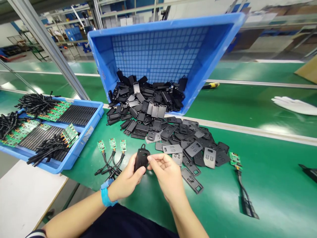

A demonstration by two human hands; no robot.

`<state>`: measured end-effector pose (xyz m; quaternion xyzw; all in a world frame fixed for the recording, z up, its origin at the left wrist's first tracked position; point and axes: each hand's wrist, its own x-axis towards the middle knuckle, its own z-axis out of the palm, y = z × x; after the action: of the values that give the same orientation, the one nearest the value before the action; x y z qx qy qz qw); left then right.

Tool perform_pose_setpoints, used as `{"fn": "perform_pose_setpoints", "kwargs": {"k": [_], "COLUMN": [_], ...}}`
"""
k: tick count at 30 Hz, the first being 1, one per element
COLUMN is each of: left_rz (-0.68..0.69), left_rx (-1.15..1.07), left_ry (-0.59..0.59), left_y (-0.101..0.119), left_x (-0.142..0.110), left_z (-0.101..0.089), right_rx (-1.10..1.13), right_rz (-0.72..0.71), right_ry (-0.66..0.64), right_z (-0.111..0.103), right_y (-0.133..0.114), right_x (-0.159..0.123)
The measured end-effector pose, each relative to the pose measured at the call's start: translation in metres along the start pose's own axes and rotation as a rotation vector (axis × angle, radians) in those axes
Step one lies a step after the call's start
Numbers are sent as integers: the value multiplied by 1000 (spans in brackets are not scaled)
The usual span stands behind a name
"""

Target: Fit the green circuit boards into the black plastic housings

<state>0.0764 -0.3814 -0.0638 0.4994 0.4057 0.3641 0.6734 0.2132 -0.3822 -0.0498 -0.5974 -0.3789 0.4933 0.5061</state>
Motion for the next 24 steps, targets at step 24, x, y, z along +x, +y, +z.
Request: {"fn": "perform_pose_setpoints", "kwargs": {"k": [24], "left_rz": [96], "left_rx": [297], "left_ry": [-56], "left_y": [-17], "left_x": [-8], "left_z": [5], "right_rx": [345], "right_rz": [118], "right_ry": [-221], "right_z": [-1], "right_y": [7], "right_x": [-10]}}
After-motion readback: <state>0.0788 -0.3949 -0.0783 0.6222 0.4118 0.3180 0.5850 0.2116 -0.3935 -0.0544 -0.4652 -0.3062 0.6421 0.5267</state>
